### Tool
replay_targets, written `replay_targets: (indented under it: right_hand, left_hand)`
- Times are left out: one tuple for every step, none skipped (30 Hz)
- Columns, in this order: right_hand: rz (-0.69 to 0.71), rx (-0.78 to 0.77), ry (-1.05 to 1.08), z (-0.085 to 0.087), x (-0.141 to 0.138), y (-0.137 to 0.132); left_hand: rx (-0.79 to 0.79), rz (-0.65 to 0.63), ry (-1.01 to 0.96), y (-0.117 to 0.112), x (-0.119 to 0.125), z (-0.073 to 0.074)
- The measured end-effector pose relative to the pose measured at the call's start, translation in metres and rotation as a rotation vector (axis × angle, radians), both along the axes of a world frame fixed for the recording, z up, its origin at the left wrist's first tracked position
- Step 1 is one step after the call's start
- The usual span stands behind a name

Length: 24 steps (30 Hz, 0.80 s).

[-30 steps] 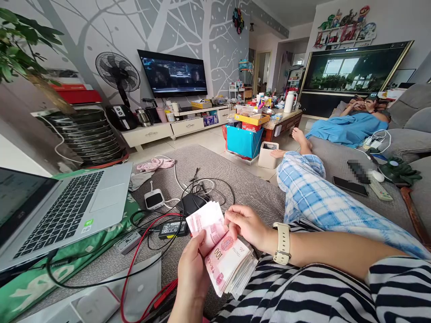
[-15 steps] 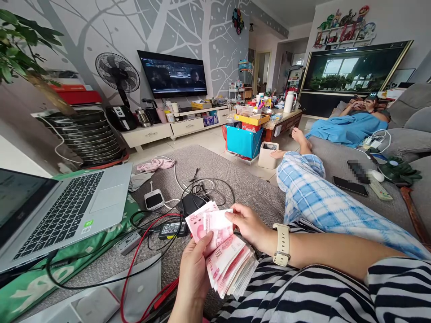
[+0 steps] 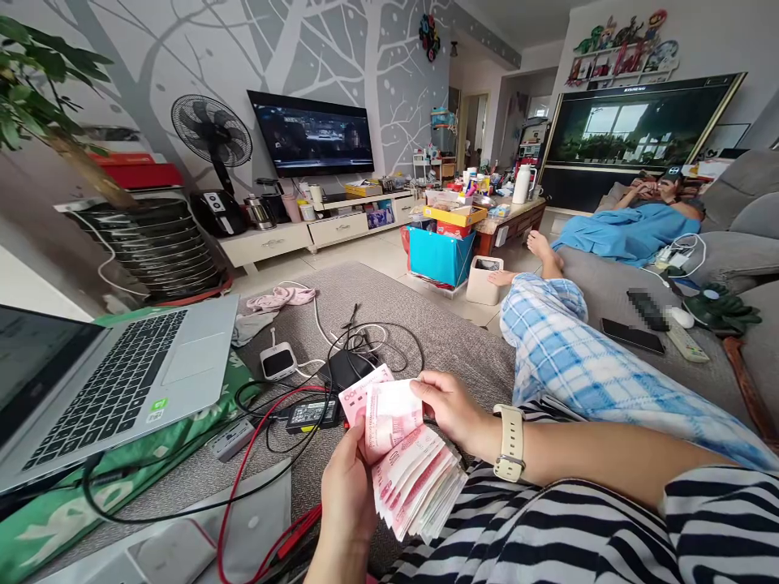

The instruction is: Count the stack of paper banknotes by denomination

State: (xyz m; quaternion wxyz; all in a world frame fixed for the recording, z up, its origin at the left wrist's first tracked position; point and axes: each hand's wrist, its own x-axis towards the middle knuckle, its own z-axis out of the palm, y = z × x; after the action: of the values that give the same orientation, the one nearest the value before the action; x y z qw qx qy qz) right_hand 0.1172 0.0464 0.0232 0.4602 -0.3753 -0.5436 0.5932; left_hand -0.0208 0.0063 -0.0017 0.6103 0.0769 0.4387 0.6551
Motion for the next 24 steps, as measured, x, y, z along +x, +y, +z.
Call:
replay_targets:
  right_hand:
    - [0.002, 0.01, -0.007, 0.0011, 0.0001, -0.0007]
    - [0.001, 0.023, -0.018, 0.0022, 0.0002, -0.0014]
    - [-0.002, 0.034, -0.029, 0.003, 0.0003, -0.0021]
    - [-0.007, 0.037, -0.032, 0.0037, 0.0003, -0.0026]
    - [-0.008, 0.032, -0.028, 0.0042, 0.0003, -0.0031]
    - [-0.006, 0.022, -0.018, 0.0046, 0.0002, -0.0035]
    - [-0.002, 0.01, -0.007, 0.0051, 0.0, -0.0039]
    - [0.003, 0.0, 0.003, 0.0056, -0.0002, -0.0043]
    - [0.007, -0.005, 0.008, 0.0061, -0.0005, -0.0045]
    - [0.008, -0.005, 0.01, 0.0066, -0.0007, -0.0048]
    - [0.007, -0.004, 0.008, 0.0071, -0.0008, -0.005]
    - [0.005, -0.004, 0.006, 0.0076, -0.001, -0.0052]
    - [0.005, -0.006, 0.004, 0.008, -0.0011, -0.0054]
    - [0.004, -0.012, 0.005, 0.0084, -0.0012, -0.0056]
    - [0.004, -0.019, 0.007, 0.0086, -0.0013, -0.0057]
    - [0.003, -0.024, 0.009, 0.0089, -0.0013, -0.0057]
    - [0.001, -0.028, 0.011, 0.009, -0.0013, -0.0058]
    - [-0.001, -0.03, 0.013, 0.0091, -0.0013, -0.0058]
    - [-0.001, -0.028, 0.015, 0.0091, -0.0012, -0.0059]
    - [0.001, -0.025, 0.016, 0.0091, -0.0011, -0.0059]
    - [0.004, -0.023, 0.016, 0.0089, -0.0009, -0.0059]
    - [0.008, -0.021, 0.016, 0.0087, -0.0007, -0.0059]
    - [0.011, -0.018, 0.013, 0.0083, -0.0004, -0.0059]
    - [0.014, -0.014, 0.008, 0.0079, -0.0002, -0.0059]
  left_hand:
    - [-0.008, 0.002, 0.015, -0.0004, -0.0001, 0.0014]
    - [-0.013, -0.001, 0.028, -0.0008, -0.0003, 0.0027]
    - [-0.016, -0.003, 0.036, -0.0011, -0.0006, 0.004]
    - [-0.018, -0.003, 0.044, -0.0013, -0.0011, 0.0049]
    - [-0.019, -0.002, 0.054, -0.0015, -0.0015, 0.0054]
    - [-0.023, 0.0, 0.066, -0.0016, -0.0018, 0.0057]
    - [-0.026, 0.0, 0.078, -0.0016, -0.0021, 0.0056]
    - [-0.026, -0.002, 0.087, -0.0016, -0.0022, 0.0055]
    - [-0.024, -0.006, 0.092, -0.0016, -0.0022, 0.0052]
    - [-0.018, -0.012, 0.091, -0.0017, -0.0021, 0.005]
    - [-0.011, -0.014, 0.086, -0.0017, -0.002, 0.0048]
    - [-0.004, -0.014, 0.083, -0.0018, -0.0018, 0.0048]
    - [0.002, -0.013, 0.084, -0.002, -0.0017, 0.0047]
    - [0.006, -0.013, 0.089, -0.0021, -0.0017, 0.0046]
    - [0.009, -0.017, 0.097, -0.0021, -0.0017, 0.0044]
    - [0.015, -0.026, 0.104, -0.002, -0.0018, 0.0039]
    - [0.022, -0.035, 0.109, -0.0018, -0.002, 0.0032]
    - [0.031, -0.043, 0.111, -0.0015, -0.0022, 0.0024]
    - [0.039, -0.048, 0.11, -0.0012, -0.0024, 0.0014]
    - [0.045, -0.051, 0.109, -0.0008, -0.0025, 0.0005]
    - [0.045, -0.049, 0.109, -0.0006, -0.0027, -0.0002]
    - [0.039, -0.046, 0.114, -0.0006, -0.0028, -0.0007]
    - [0.031, -0.041, 0.121, -0.0007, -0.0029, -0.0008]
    - [0.023, -0.038, 0.131, -0.0011, -0.003, -0.0006]
